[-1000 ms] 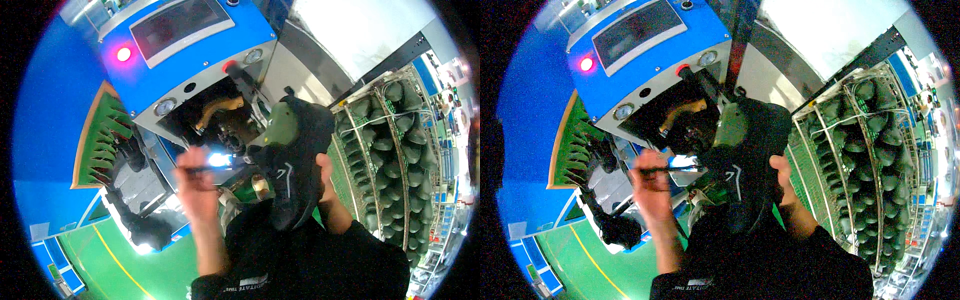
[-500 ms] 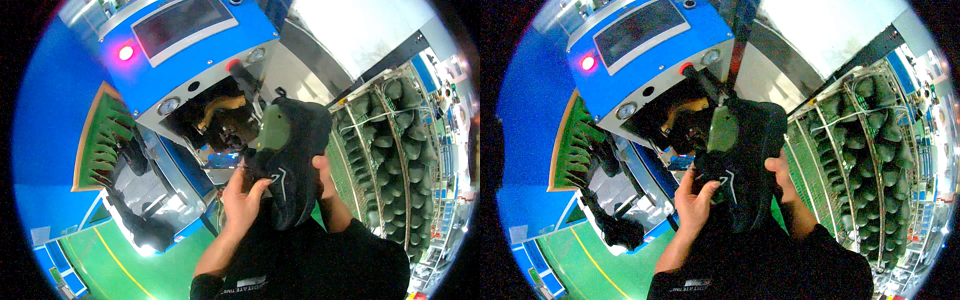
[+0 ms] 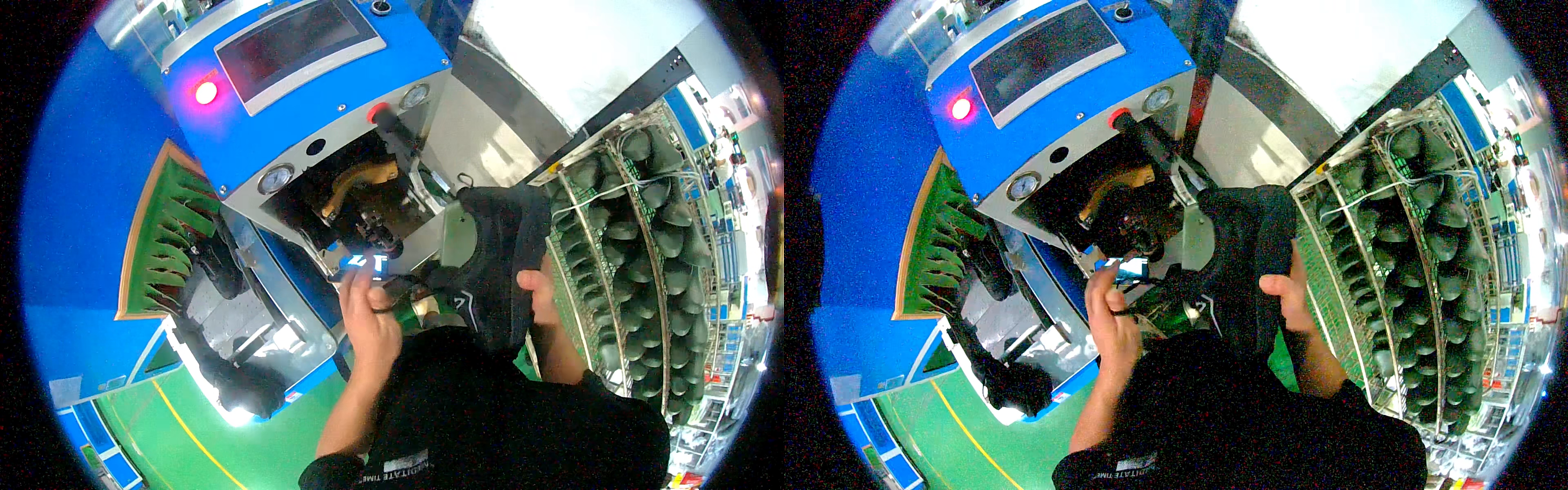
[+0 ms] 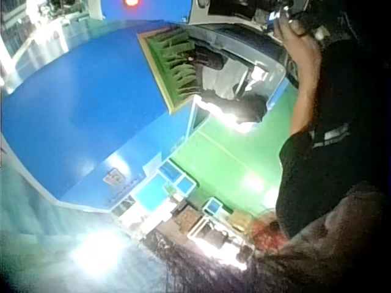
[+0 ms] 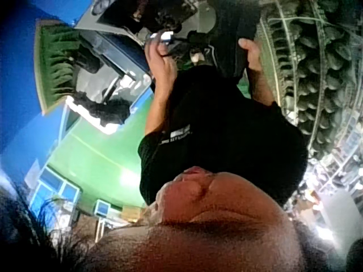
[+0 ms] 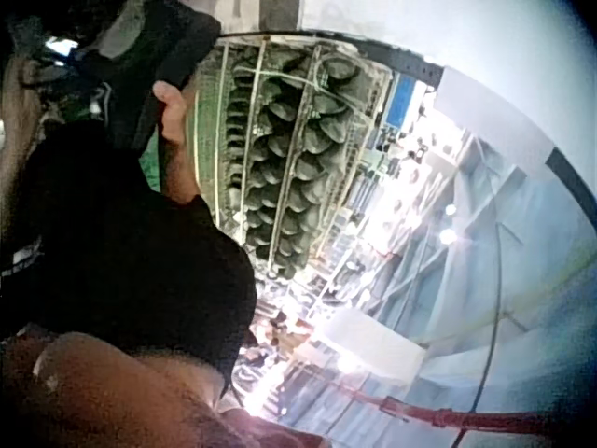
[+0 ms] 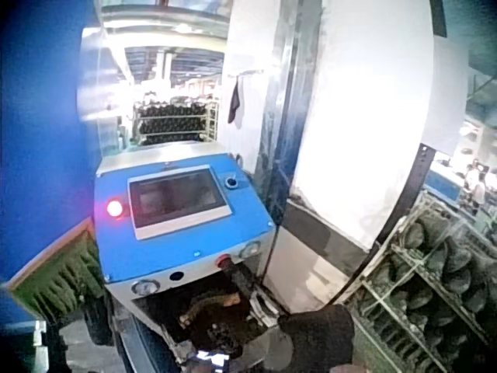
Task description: The person repeatedly picks up a shoe upper and a sole from a rack, places them into a blue machine, and presses a button to operate it. After the machine cycle, the person removes the assembled shoe and places it back onto the rack. This process is repeated for multiple pairs of shoes.
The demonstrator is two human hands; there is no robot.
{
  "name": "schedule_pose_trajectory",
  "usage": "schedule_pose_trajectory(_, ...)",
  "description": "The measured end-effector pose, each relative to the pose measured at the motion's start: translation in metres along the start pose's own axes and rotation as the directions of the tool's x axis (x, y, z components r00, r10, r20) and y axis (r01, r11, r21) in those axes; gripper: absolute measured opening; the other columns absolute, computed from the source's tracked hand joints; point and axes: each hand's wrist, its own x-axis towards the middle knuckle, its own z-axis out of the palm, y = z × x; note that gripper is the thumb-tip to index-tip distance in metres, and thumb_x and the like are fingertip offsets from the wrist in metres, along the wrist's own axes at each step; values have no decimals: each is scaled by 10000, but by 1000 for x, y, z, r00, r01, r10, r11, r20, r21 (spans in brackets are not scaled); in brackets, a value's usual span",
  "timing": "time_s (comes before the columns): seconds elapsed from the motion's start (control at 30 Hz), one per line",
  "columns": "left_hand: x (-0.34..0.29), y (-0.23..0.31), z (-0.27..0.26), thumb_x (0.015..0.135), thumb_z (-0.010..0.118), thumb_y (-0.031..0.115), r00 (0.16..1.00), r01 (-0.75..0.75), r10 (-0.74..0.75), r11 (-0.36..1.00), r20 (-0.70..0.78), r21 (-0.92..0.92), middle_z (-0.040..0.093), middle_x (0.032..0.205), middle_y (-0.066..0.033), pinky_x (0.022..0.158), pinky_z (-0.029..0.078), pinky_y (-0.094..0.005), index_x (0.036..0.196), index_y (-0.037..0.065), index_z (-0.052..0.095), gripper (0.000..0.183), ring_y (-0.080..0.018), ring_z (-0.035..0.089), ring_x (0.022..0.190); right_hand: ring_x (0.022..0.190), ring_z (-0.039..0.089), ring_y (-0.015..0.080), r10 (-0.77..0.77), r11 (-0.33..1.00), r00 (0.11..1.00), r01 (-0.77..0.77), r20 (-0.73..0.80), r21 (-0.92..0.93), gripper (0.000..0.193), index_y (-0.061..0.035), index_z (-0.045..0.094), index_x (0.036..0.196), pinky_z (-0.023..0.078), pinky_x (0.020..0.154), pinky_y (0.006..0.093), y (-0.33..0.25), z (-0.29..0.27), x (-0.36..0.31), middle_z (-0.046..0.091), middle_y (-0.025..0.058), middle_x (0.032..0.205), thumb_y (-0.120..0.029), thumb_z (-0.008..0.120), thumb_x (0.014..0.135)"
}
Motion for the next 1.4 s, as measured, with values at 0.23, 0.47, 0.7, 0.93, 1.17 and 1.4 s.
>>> schedule_pose_trajectory(0.23, -42, 19, 15, 966, 574, 213, 705, -109, 55, 994, 708, 31, 701, 992, -168, 871, 519, -431, 1130, 7, 628, 268, -360, 671, 916, 1057, 654, 302, 177, 957, 971, -132, -159, 259, 684, -4, 451, 1391, 560, 898, 414, 5, -26, -13, 624, 156, 1229, -197, 630, 759)
schedule_pose_trajectory(0.47, -40, 14, 46, 951, 647, 212, 769, 269, -86, 943, 633, -198, 678, 816, -159, 706, 510, -357, 1083, 32, 707, 231, -297, 671, 761, 973, 684, 296, 156, 927, 968, -76, -195, 367, 599, -14, 496, 1351, 594, 816, 407, 9, -46, -14, 656, 154, 1176, -174, 618, 787)
schedule_pose_trajectory(0.7, -38, 18, 70, 917, 685, 125, 983, -61, 86, 985, 159, -159, 718, 902, -165, 733, 532, -351, 1070, 28, 696, 182, -286, 707, 785, 890, 705, 288, 434, 653, 899, -361, 61, 666, 512, -6, 592, 1251, 592, 816, 433, -10, -7, 2, 713, 154, 1076, -265, 603, 810)
schedule_pose_trajectory(0.93, -33, 7, 53, 770, 738, 32, 871, -490, 489, 871, 44, 32, 683, 930, -140, 733, 540, -419, 1023, 41, 658, 265, -345, 659, 841, 875, 704, 287, 482, 637, 875, -393, 56, 663, 477, -25, 626, 1220, 591, 806, 407, 24, -1, -7, 712, 147, 1083, -325, 579, 853)
schedule_pose_trajectory(1.17, -43, 20, 48, 746, 750, 54, 905, -424, 421, 904, 61, 45, 673, 920, -136, 687, 546, -408, 1000, 50, 623, 284, -322, 663, 801, 1073, 659, 310, 357, 706, 916, -393, 182, 590, 650, 13, 509, 1364, 532, 968, 445, 16, 10, -6, 643, 179, 1256, -379, 574, 850)
schedule_pose_trajectory(1.4, -37, 22, 39, 812, 718, 7, 858, -508, 514, 853, -23, 120, 634, 761, -107, 514, 485, -346, 1029, 5, 640, 230, -273, 611, 576, 1042, 665, 288, 344, 739, 914, -406, 217, 537, 619, -19, 496, 1368, 546, 934, 424, -16, 33, -8, 641, 154, 1248, -327, 593, 841)
